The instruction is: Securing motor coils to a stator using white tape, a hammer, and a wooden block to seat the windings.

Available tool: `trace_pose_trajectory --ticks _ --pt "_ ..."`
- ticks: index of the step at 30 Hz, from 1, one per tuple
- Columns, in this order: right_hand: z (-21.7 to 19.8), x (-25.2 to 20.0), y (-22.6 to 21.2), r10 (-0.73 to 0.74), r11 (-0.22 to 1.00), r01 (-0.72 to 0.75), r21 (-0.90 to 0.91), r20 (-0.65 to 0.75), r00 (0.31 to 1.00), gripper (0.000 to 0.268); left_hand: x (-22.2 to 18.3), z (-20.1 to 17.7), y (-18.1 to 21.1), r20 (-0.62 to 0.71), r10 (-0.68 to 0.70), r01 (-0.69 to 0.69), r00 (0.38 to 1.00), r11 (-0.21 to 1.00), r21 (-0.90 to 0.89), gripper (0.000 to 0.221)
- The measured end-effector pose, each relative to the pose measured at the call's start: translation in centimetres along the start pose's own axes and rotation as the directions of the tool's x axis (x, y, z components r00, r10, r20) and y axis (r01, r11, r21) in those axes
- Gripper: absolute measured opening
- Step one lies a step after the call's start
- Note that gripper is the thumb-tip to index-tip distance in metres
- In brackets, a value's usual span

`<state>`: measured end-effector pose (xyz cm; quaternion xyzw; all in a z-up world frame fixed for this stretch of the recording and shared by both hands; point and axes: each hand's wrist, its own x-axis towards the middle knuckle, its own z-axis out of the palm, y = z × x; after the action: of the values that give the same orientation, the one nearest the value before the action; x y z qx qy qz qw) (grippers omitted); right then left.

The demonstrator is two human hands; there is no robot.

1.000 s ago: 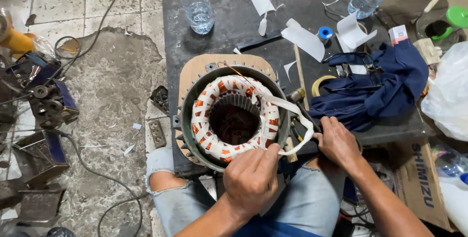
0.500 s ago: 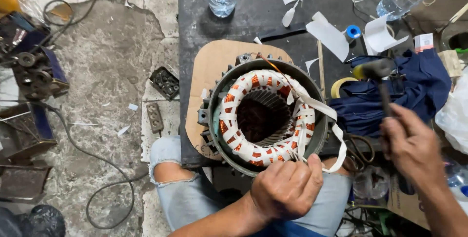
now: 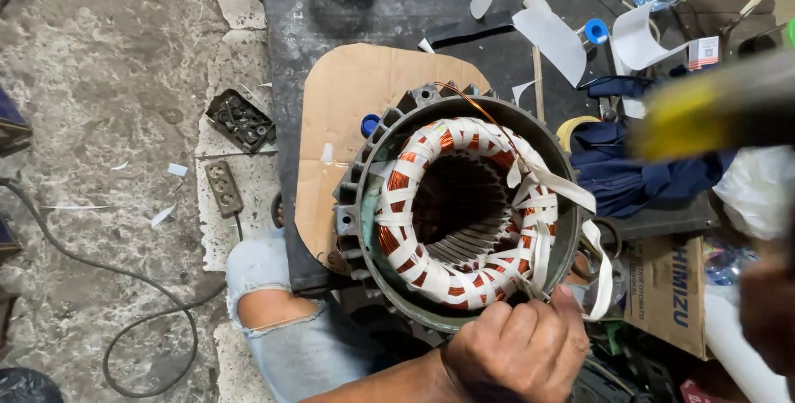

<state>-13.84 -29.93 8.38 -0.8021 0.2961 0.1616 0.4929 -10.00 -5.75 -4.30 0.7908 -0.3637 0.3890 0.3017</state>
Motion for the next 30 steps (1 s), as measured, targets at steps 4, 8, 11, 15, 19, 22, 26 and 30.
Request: trace_pose_trajectory --ticks 4,8,11,15,19,22,26,30 --pt "-0.8 0.8 1.7 -0.339 0.379 0.372 -0.847 0.247 0.908 0.129 -0.4 0.6 -0.1 -0.009 0.028 -0.027 1.000 0.998 0.053 0.010" --pt "1.2 2.3 1.7 -0.588 0.678 0.474 -0.562 -0.027 0.809 0.059 -0.5 0.5 0.0 -0.010 -0.009 0.009 1.000 0.999 0.040 0.009" --pt "3.3 1.1 -2.8 -0.231 0.565 0.379 -0.733 0.300 0.926 0.102 -0.8 0.7 -0.2 0.018 0.023 -0.024 1.000 0.999 0.046 0.007" --pt "3.7 1.5 -2.1 -0.337 0.497 0.352 -0.793 0.198 0.921 0.086 -1.1 0.9 -0.1 0.033 0.029 -0.032 0.999 0.995 0.096 0.007" --pt "3.9 3.0 -3.6 -0.461 0.379 0.445 -0.811 0.251 0.851 0.074 -1.7 1.6 0.3 0.016 0.044 -0.046 0.999 0.989 0.139 0.007" --pt "5.7 0.5 -4.8 -0.371 0.428 0.398 -0.812 0.243 0.896 0.084 -1.5 1.6 0.4 0.011 0.019 -0.020 1.000 0.993 0.115 0.011" --pt "2.4 3.2 -1.7 -0.090 0.190 0.433 -0.881 0.423 0.901 0.128 -1.4 1.5 0.3 0.020 0.025 -0.027 0.999 0.992 0.121 0.010" --pt "2.0 3.3 -1.7 -0.065 0.205 0.387 -0.899 0.382 0.922 0.090 -1.2 1.0 0.2 0.034 0.018 -0.020 0.999 0.998 0.055 0.008"
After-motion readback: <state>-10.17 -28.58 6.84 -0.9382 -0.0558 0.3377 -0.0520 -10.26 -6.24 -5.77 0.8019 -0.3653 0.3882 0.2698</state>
